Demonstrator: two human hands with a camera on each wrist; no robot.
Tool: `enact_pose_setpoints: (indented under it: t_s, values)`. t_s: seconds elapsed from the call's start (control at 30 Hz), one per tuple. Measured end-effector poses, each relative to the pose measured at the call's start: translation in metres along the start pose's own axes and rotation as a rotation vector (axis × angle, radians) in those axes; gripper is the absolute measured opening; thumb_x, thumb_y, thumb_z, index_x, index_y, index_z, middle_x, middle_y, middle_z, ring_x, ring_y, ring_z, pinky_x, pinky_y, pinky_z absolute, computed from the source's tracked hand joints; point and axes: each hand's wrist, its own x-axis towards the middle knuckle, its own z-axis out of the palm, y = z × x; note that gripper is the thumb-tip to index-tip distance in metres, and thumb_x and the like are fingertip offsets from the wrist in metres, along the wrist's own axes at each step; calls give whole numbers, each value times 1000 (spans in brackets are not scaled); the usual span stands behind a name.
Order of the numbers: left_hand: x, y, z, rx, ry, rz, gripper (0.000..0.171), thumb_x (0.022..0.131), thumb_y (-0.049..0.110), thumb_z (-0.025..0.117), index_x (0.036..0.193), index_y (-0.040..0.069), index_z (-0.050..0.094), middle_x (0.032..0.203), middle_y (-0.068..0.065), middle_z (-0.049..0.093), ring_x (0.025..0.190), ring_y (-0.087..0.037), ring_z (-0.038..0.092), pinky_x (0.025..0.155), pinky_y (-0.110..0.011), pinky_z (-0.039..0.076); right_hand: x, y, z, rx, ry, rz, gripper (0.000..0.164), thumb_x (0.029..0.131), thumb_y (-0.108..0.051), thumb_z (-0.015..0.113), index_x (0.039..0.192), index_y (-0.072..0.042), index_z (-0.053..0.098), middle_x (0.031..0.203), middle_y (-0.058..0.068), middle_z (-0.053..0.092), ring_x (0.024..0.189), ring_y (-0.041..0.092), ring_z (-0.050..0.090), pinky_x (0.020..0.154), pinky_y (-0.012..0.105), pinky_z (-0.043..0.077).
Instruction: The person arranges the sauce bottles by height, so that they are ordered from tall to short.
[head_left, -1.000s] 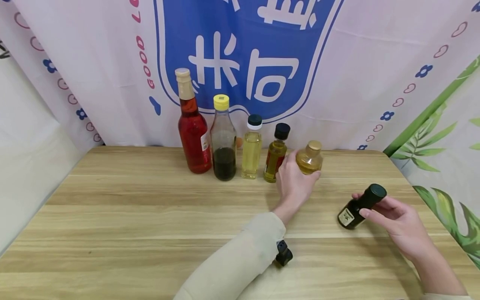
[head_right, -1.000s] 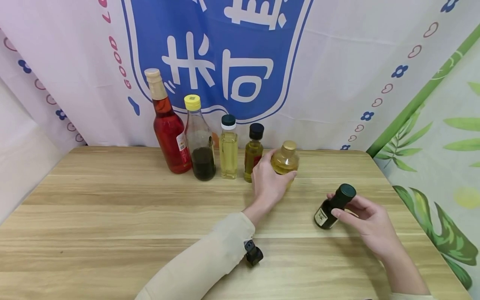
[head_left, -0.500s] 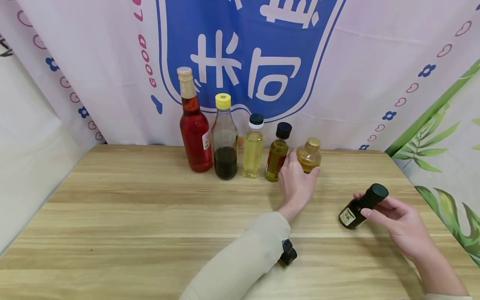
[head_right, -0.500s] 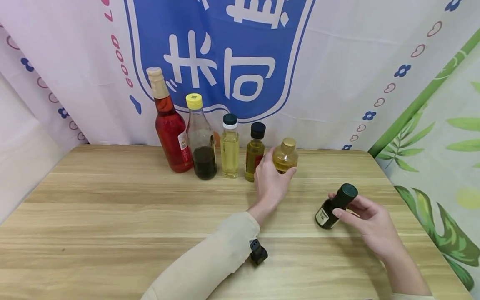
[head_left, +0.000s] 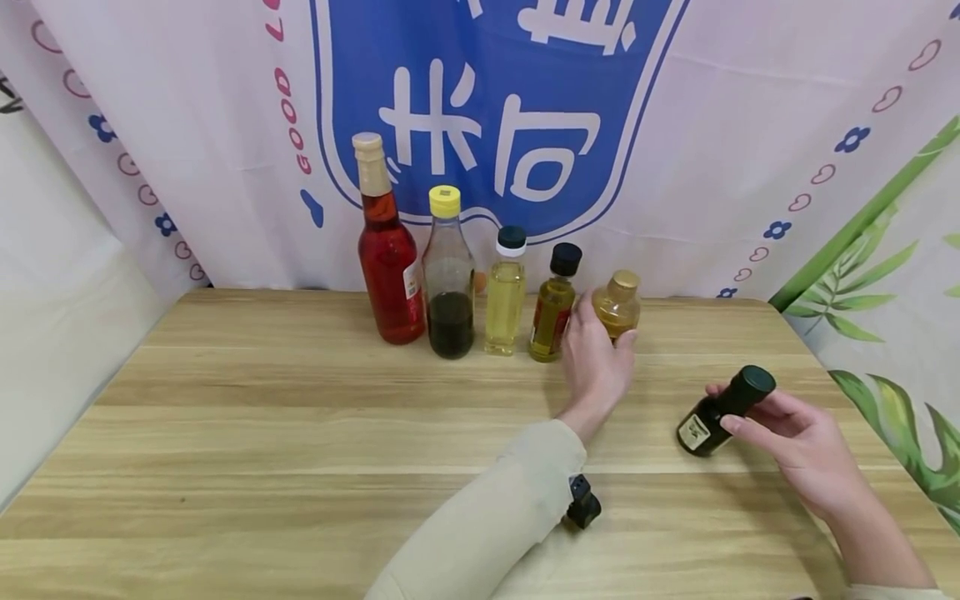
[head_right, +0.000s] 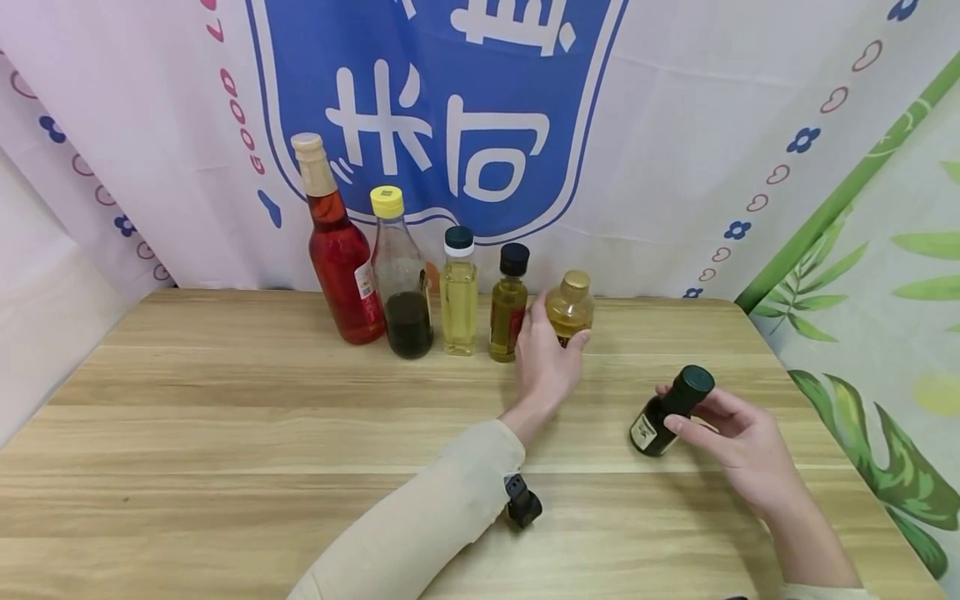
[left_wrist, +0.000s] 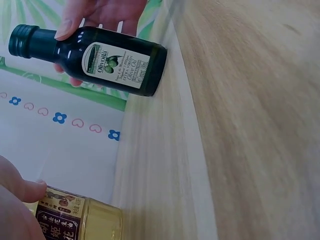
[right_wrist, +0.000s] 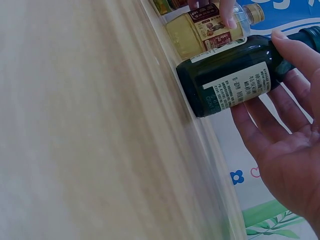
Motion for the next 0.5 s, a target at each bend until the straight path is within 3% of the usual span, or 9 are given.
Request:
enact_pose_setpoints:
  t_s: [0.13, 0.27, 0.33, 0.5]
  values:
    - [0, 1, 0, -25, -27, -27, 77, 93, 25, 84, 158, 13, 44, 154, -11, 59, 138, -32, 61, 120, -45, 47, -1, 0, 0, -4, 2, 3, 44, 96, 17, 64, 139, 12, 60, 126, -4, 79, 119, 3, 73, 97, 11, 55]
    - [9, -19, 20, -16, 3, 16, 80, 92, 28, 85, 159, 16, 43, 154, -7, 59, 136, -31, 62, 115, -47, 51, 0, 0, 0, -7, 4, 11, 45, 96, 16, 64, 141, 11, 60, 127, -4, 79, 119, 3, 73, 98, 11, 55]
    - [9, -20, 20, -12, 3, 22, 80, 92, 29, 85, 159, 16, 43, 154, -7, 59, 135, -31, 63, 115, -48, 51, 0, 0, 0, -8, 2, 8, 45, 96, 17, 64, 140, 11, 60, 127, -4, 79, 119, 3, 73, 98, 11, 55]
    - [1, -1, -1, -30, -48, -22, 77, 94, 23, 81, 159, 12, 42, 156, -11, 57, 139, -32, 60, 120, -46, 48, 0, 1, 0, 5, -9, -15, 45, 95, 18, 63, 139, 13, 59, 127, -2, 79, 120, 3, 73, 98, 12, 55]
